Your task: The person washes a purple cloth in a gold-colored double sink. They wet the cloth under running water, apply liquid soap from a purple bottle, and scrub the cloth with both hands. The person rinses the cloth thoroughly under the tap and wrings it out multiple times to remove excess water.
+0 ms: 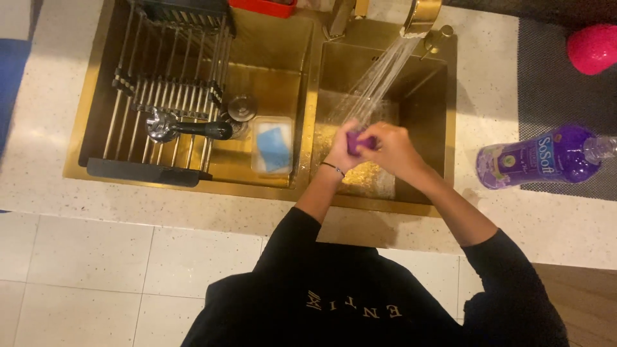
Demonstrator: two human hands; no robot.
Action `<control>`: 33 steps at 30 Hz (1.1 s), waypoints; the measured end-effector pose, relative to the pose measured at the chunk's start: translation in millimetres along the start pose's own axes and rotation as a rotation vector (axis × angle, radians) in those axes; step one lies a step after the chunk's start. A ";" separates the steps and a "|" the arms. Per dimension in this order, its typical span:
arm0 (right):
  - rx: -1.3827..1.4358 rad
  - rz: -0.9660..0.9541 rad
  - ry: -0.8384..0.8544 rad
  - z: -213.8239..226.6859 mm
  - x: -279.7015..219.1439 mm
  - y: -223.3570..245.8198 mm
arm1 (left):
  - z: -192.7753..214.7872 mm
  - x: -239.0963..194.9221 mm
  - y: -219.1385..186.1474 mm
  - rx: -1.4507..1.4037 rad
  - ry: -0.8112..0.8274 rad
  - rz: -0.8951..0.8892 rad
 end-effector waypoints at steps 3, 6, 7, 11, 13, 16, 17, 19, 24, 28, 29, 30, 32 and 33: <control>0.085 -0.142 0.354 -29.9 7.2 -0.5 | 21.9 34.2 15.4 0.059 0.142 0.081; 0.291 -0.316 0.273 -31.4 44.3 -28.4 | 53.3 24.6 19.6 0.029 -0.050 0.126; 0.428 -0.439 0.224 -40.1 51.2 -49.2 | 69.1 49.1 25.1 0.053 -0.034 0.129; 0.546 -0.668 0.544 -45.6 55.0 -17.5 | 58.4 19.2 7.9 0.086 -0.026 0.109; 0.517 -0.634 0.562 -44.9 56.6 -26.6 | 57.1 28.7 -2.5 0.066 0.003 0.084; 0.475 -0.616 0.609 -41.1 57.0 -23.8 | 50.8 47.2 -11.5 0.028 0.052 0.055; 0.469 -0.629 0.639 -41.5 55.2 -19.9 | 49.5 53.2 -14.1 0.010 0.066 0.049; 0.582 -0.696 0.621 -58.9 53.3 -35.5 | 22.9 5.7 -15.5 -0.015 0.073 0.033; 1.075 -0.992 0.368 -87.8 47.7 -69.0 | 38.1 35.9 7.0 0.024 -0.042 0.076; 0.882 -1.018 0.589 -91.1 45.9 -108.1 | 81.6 113.2 19.6 0.003 -0.090 0.141; 0.818 -1.014 0.594 -84.6 50.3 -121.1 | 97.0 141.6 22.4 -0.046 -0.133 0.151; 0.808 -1.005 0.597 -75.1 66.3 -117.6 | 82.5 141.8 23.2 -0.052 -0.123 0.144; 0.887 -0.975 0.463 -49.3 107.8 -111.3 | 59.1 141.3 26.9 -0.149 -0.181 0.139; 0.877 -0.965 0.474 -36.6 122.4 -94.1 | 45.0 142.6 24.4 -0.161 -0.171 0.131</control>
Point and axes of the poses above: each hand's wrist, its own x-axis towards the middle knuckle, its own z-axis out of the back of the hand, y = z × x, the point moved 10 cm from there along x, towards the middle knuckle, and after that the axes turned 4 degrees about -y, right-handed, at the moved point
